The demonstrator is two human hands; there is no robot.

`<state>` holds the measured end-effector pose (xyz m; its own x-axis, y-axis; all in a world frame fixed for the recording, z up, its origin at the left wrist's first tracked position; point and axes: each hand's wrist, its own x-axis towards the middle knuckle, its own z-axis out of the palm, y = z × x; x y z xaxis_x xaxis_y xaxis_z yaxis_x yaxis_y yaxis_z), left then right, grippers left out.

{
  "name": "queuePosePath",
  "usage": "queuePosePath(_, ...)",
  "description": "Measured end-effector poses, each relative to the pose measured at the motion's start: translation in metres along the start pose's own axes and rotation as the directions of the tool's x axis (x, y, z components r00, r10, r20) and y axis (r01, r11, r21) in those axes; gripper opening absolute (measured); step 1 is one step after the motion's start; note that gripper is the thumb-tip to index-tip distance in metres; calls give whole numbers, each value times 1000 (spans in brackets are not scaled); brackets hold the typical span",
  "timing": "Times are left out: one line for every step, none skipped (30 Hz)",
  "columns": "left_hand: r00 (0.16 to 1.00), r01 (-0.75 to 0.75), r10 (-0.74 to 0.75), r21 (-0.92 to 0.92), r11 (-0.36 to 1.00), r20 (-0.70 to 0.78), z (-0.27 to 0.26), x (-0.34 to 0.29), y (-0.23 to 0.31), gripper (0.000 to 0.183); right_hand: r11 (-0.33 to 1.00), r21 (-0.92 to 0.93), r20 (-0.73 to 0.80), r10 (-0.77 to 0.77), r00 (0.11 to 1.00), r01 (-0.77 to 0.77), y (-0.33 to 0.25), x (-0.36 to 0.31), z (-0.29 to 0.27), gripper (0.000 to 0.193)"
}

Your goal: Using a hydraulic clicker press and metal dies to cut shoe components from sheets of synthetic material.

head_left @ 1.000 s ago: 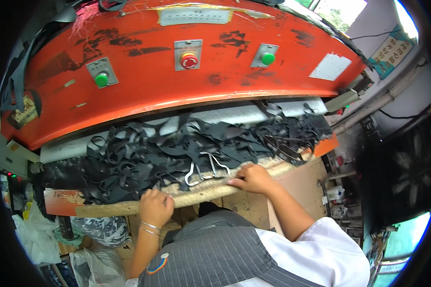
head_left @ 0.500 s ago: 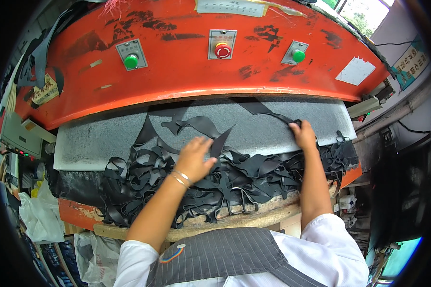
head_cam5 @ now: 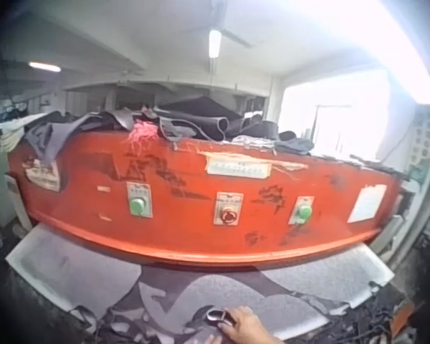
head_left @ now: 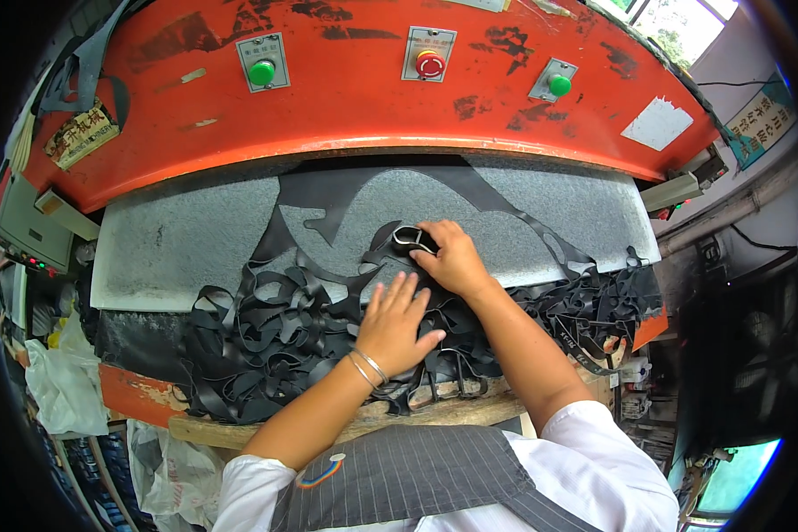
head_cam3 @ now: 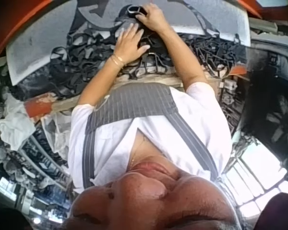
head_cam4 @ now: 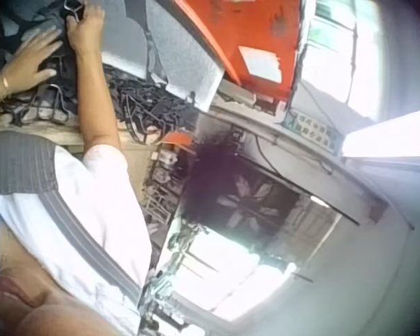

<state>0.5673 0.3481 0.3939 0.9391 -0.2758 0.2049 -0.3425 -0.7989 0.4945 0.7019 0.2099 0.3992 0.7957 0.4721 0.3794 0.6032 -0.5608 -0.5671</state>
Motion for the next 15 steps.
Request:
queuePosePath(999,15,-14,13,1000,-39,-5,2,-6,65,1000,-19,-2,-11,1000,11,3,-1,4,45)
queuePosePath(997,29,-27,25,999,-77,-10,7,-13,63,999,-40,-3,-20,1000,20,7,-4,7,45)
queuePosePath(989,44,-35,58,997,-141,-12,9,-24,57,999,-32,5,-27,1000,27,7,-5,12,45)
queuePosePath(983,63,-49,74,995,-175,-15,14,-31,52,998,-25,-26,-56,998,56,8,-6,14,45)
queuePosePath(983,85,-70,82,993,-171,-15,16,-36,50,996,-20,-57,-85,995,84,10,-8,15,45)
queuePosePath(982,105,-89,90,990,-167,-14,18,-40,48,996,-19,-54,-85,995,85,12,-11,15,45)
queuePosePath(982,108,-93,88,990,-167,-13,18,-42,48,995,-7,-63,-101,993,101,14,-15,16,45)
queuePosePath(986,102,-90,79,992,-143,-12,18,-44,47,993,5,-73,-117,990,117,16,-17,17,45)
queuePosePath(989,94,-86,69,993,-117,-12,18,-45,47,994,5,-61,-106,992,107,16,-17,15,44)
queuePosePath(989,95,-87,66,993,-117,-11,19,-45,47,994,4,-58,-106,993,106,15,-16,14,44)
queuePosePath(987,99,-89,68,993,-131,-11,19,-45,46,994,5,-48,-112,993,112,15,-15,12,44)
queuePosePath(985,102,-91,70,992,-145,-12,18,-45,46,993,6,-39,-118,992,118,14,-14,11,44)
queuePosePath(985,103,-92,71,992,-145,-13,18,-45,46,993,6,-38,-119,992,119,13,-13,11,44)
queuePosePath(984,104,-92,74,992,-149,-14,17,-45,45,992,12,-44,-128,991,129,11,-12,12,44)
queuePosePath(983,103,-89,81,991,-159,-16,19,-47,45,990,17,-55,-142,988,143,10,-8,12,44)
